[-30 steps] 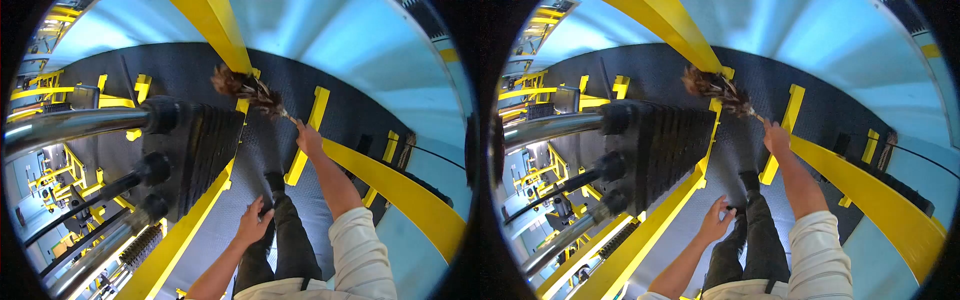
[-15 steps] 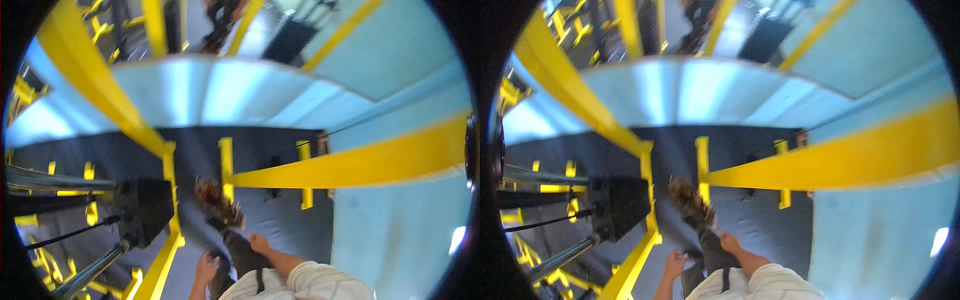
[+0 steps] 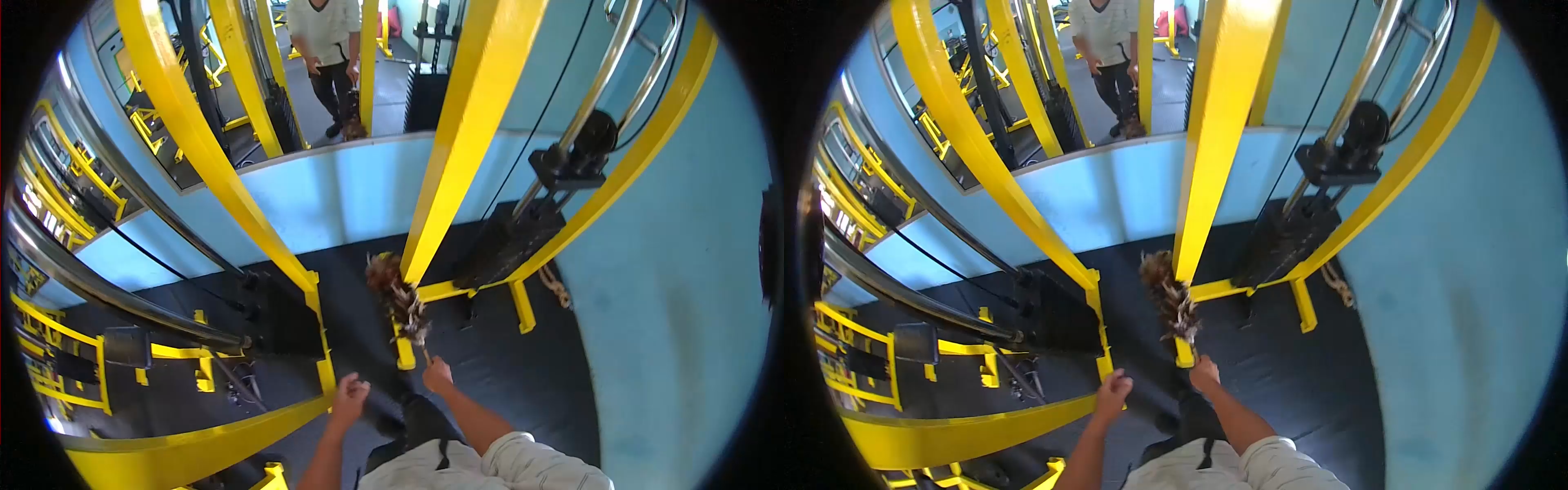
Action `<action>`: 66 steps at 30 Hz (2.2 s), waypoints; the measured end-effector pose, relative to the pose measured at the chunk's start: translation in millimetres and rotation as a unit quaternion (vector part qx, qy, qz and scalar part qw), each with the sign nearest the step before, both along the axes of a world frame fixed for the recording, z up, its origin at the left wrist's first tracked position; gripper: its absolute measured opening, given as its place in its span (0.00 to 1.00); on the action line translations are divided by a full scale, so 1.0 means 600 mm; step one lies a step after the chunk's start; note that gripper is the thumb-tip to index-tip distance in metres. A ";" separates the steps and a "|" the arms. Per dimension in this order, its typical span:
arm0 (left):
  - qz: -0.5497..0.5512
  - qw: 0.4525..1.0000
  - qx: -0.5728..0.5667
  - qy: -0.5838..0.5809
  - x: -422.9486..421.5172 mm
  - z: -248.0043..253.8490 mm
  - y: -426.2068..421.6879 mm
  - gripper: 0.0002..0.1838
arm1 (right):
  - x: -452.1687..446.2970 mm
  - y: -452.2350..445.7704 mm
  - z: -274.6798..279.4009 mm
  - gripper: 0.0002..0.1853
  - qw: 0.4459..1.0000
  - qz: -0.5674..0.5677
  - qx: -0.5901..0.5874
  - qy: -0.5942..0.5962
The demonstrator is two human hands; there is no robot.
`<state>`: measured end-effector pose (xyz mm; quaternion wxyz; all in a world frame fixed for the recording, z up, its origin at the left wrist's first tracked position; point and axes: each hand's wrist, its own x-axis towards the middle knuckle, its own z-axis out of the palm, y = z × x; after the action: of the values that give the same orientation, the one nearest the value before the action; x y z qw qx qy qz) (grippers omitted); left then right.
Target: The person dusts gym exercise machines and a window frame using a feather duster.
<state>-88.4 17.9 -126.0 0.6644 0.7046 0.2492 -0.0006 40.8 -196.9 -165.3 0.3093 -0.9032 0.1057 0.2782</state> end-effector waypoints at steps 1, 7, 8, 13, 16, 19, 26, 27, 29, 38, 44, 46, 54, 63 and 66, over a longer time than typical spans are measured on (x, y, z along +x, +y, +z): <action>-0.005 0.998 -0.058 -0.039 -0.023 -0.025 -0.011 0.28 | -0.001 0.019 -0.014 0.15 1.000 -0.026 -0.003 -0.013; -0.120 0.978 -0.010 0.173 -0.202 -0.170 -0.095 0.28 | 0.071 0.096 -0.185 0.17 0.994 -0.014 -0.047 0.098; -0.117 0.975 -0.019 0.188 -0.219 -0.197 -0.106 0.28 | 0.082 0.106 -0.224 0.18 0.996 -0.023 -0.052 0.072; -0.059 0.968 -0.017 0.244 -0.295 -0.314 -0.140 0.29 | 0.108 0.124 -0.422 0.18 0.994 0.002 -0.098 0.046; 0.003 0.971 -0.035 0.235 -0.267 -0.305 -0.123 0.28 | 0.060 0.100 -0.388 0.16 0.996 0.013 -0.063 0.056; 0.069 0.971 -0.053 0.222 -0.238 -0.294 -0.104 0.27 | 0.011 0.047 -0.342 0.12 0.996 0.058 -0.026 -0.055; 0.065 0.993 -0.050 0.086 -0.101 -0.084 -0.034 0.24 | 0.013 -0.083 0.098 0.12 0.937 0.057 -0.014 -0.344; 0.076 0.993 -0.085 0.025 -0.106 -0.160 -0.017 0.23 | 0.030 -0.104 0.190 0.12 0.925 0.049 -0.014 -0.377; 0.079 0.995 -0.047 -0.025 -0.046 -0.101 -0.005 0.22 | 0.071 -0.143 0.388 0.11 0.906 0.171 -0.131 -0.363; -0.062 0.964 -0.009 -0.259 0.229 0.282 -0.046 0.26 | 0.117 -0.218 0.974 0.11 0.726 0.099 -0.219 -0.644; -0.136 0.906 0.124 -0.381 0.293 0.557 -0.098 0.30 | 0.119 -0.255 1.237 0.12 0.713 0.042 -0.181 -0.676; -0.113 0.872 0.208 -0.428 0.317 0.630 -0.104 0.33 | 0.139 -0.253 1.299 0.11 0.669 0.013 -0.168 -0.724; 0.025 0.668 0.401 -0.626 0.442 0.936 -0.149 0.41 | 0.265 -0.283 1.499 0.12 0.594 0.061 -0.112 -0.794; 0.151 0.633 0.570 -0.501 0.511 1.154 -0.215 0.55 | 0.377 -0.260 1.550 0.11 0.443 0.000 0.137 -0.886; 0.174 0.650 0.572 -0.469 0.531 1.184 -0.229 0.58 | 0.424 -0.243 1.542 0.11 0.442 -0.006 0.245 -0.863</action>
<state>230.3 -119.3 584.4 0.1455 0.7951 -0.0263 0.5882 295.3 -342.7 759.7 0.4510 -0.5626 -0.2828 -0.6326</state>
